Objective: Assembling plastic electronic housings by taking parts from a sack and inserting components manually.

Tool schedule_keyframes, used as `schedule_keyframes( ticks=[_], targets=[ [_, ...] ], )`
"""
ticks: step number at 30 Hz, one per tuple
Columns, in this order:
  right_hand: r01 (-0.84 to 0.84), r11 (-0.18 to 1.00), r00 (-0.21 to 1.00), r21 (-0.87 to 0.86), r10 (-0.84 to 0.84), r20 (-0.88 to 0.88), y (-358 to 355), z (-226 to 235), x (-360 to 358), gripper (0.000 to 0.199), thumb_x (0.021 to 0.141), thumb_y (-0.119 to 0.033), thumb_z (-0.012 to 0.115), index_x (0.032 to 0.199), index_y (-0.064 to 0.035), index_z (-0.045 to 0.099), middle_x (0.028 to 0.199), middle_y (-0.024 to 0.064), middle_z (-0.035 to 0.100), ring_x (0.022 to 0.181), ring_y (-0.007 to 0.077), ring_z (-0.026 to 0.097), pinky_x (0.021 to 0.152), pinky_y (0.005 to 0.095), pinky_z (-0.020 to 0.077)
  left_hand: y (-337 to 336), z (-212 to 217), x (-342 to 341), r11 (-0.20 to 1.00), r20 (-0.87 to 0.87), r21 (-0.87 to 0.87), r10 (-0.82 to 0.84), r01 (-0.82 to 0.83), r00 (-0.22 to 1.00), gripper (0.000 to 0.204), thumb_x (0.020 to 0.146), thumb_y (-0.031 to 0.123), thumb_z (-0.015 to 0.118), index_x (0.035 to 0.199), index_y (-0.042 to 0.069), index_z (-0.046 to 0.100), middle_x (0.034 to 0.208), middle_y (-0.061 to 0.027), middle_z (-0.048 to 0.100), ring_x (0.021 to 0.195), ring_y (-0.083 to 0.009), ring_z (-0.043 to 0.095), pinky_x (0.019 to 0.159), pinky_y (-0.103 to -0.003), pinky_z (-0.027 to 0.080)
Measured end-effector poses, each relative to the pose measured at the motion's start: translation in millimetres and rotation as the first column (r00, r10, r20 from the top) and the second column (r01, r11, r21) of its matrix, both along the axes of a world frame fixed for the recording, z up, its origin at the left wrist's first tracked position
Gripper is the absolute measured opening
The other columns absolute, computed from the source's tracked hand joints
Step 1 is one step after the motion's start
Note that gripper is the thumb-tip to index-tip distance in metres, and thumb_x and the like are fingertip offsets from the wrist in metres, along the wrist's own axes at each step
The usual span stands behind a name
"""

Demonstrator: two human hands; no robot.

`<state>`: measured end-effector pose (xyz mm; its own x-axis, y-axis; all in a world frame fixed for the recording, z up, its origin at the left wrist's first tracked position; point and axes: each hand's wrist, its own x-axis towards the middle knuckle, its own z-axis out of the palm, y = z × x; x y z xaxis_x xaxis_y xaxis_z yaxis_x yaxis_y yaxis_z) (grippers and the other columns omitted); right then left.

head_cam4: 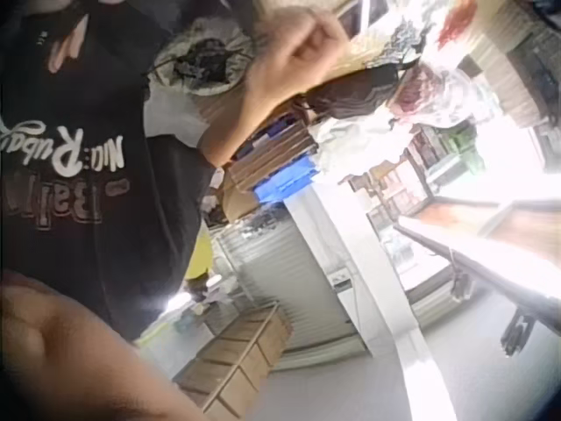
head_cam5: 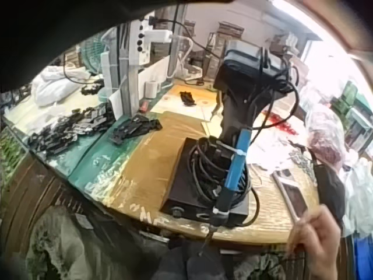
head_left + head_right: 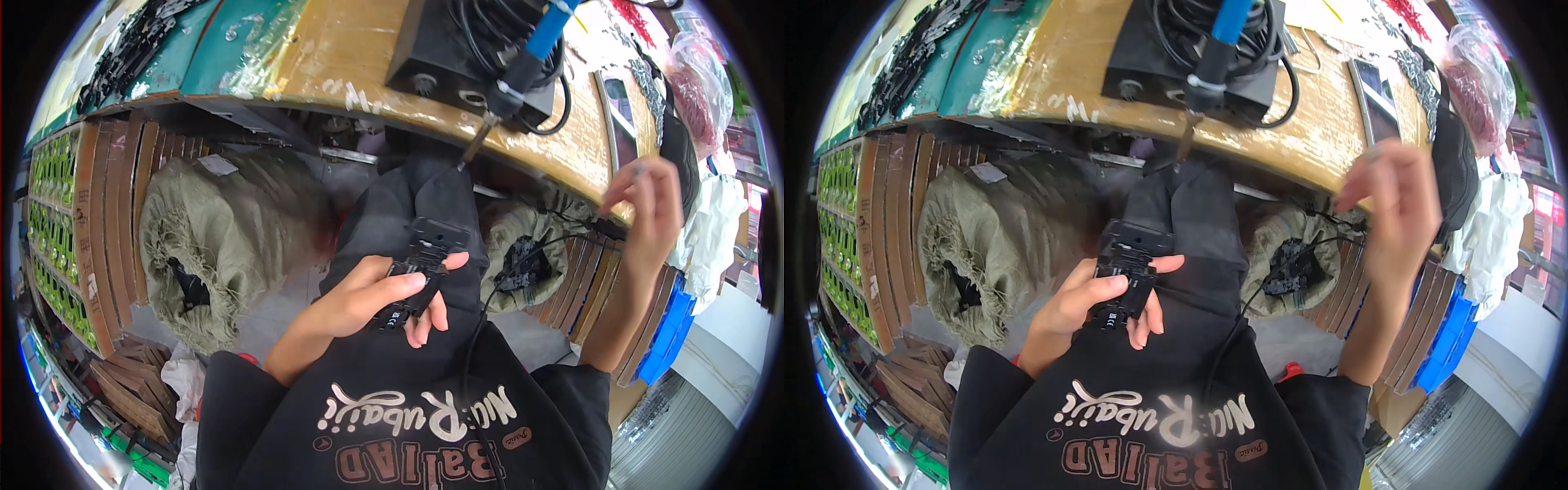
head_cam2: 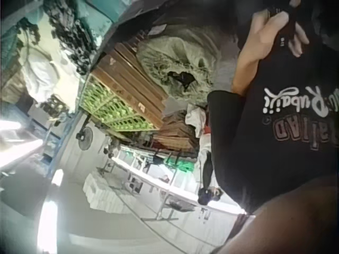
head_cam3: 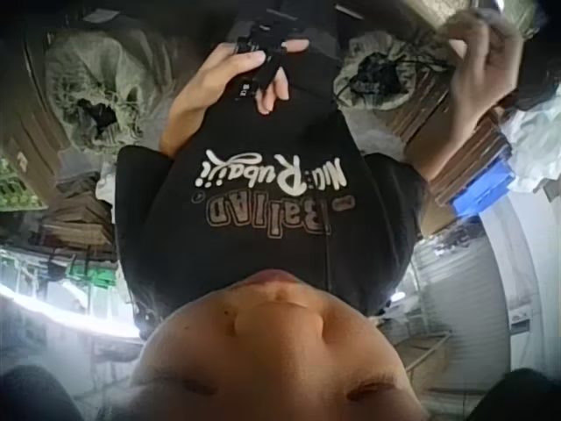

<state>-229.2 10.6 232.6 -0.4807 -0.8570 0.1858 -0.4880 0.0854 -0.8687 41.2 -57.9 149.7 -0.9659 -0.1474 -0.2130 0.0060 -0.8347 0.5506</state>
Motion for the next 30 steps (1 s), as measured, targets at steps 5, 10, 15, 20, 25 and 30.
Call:
schedule_keyframes(
  ticks=[5, 10, 15, 20, 25, 30],
  targets=[
    [-0.424, 0.878, 0.903, 0.224, 0.390, 0.179, 32, -24, 58, 0.015, 0.079, -0.001, 0.054, 0.092, 0.0012, 0.047, 0.075, 0.0076, 0.057, 0.062, 0.0128, 0.058, 0.054, 0.0240, 0.0460, 23, 13, -23, 0.956, 0.114, -0.240, 0.200, -0.168, 0.973, 0.056, 0.082, 0.026, 0.045, 0.123, -0.010, 0.031, 0.079, -0.0163, 0.060, 0.073, -0.0181, 0.058, 0.069, -0.026, 0.044],
    [-0.458, 0.879, 0.867, 0.134, 0.408, 0.287, 55, -48, 71, 0.013, 0.080, 0.000, 0.053, 0.092, 0.0014, 0.048, 0.075, 0.0078, 0.057, 0.064, 0.0146, 0.060, 0.056, 0.0245, 0.0464, 48, -2, -43, 0.719, 0.049, -0.318, 0.663, -0.618, 0.747, 0.046, 0.087, 0.037, 0.030, 0.116, 0.002, 0.034, 0.083, -0.0147, 0.053, 0.071, -0.0158, 0.051, 0.060, -0.026, 0.042],
    [-0.436, 0.892, 0.857, 0.116, 0.373, 0.356, 69, -61, 78, 0.011, 0.080, 0.000, 0.054, 0.090, 0.0020, 0.049, 0.075, 0.0077, 0.057, 0.064, 0.0142, 0.059, 0.056, 0.0244, 0.0463, 64, -5, -53, 0.459, -0.113, -0.345, 0.846, -0.819, 0.521, 0.049, 0.088, 0.039, 0.032, 0.122, 0.005, 0.023, 0.091, -0.0199, 0.051, 0.069, -0.0172, 0.052, 0.062, -0.027, 0.046],
    [-0.373, 0.919, 0.901, 0.128, 0.325, 0.288, 74, -61, 74, 0.010, 0.078, 0.000, 0.055, 0.088, 0.0008, 0.051, 0.073, 0.0084, 0.057, 0.062, 0.0164, 0.059, 0.053, 0.0252, 0.0449, 74, 0, -58, 0.436, -0.167, -0.369, 0.838, -0.821, 0.520, 0.052, 0.088, 0.041, 0.031, 0.125, 0.007, 0.017, 0.091, -0.0228, 0.050, 0.066, -0.0198, 0.053, 0.054, -0.029, 0.048],
    [-0.379, 0.913, 0.914, 0.153, 0.343, 0.215, 74, -62, 68, 0.012, 0.075, -0.002, 0.058, 0.084, -0.0017, 0.051, 0.070, 0.0083, 0.056, 0.058, 0.0238, 0.056, 0.049, 0.0307, 0.0426, 77, -5, -61, 0.373, -0.193, -0.542, 0.817, -0.753, 0.544, 0.055, 0.087, 0.046, 0.031, 0.126, 0.010, 0.015, 0.089, -0.0223, 0.048, 0.061, -0.0223, 0.052, 0.052, -0.030, 0.048],
    [-0.371, 0.920, 0.927, 0.124, 0.360, 0.104, 71, -61, 63, 0.011, 0.074, -0.003, 0.060, 0.081, -0.0027, 0.051, 0.069, 0.0068, 0.055, 0.058, 0.0224, 0.055, 0.046, 0.0309, 0.0421, 77, 0, -63, 0.349, -0.181, -0.658, 0.787, -0.667, 0.590, 0.060, 0.084, 0.054, 0.031, 0.127, 0.017, 0.011, 0.087, -0.0209, 0.045, 0.059, -0.0239, 0.051, 0.048, -0.032, 0.050]
  ],
)
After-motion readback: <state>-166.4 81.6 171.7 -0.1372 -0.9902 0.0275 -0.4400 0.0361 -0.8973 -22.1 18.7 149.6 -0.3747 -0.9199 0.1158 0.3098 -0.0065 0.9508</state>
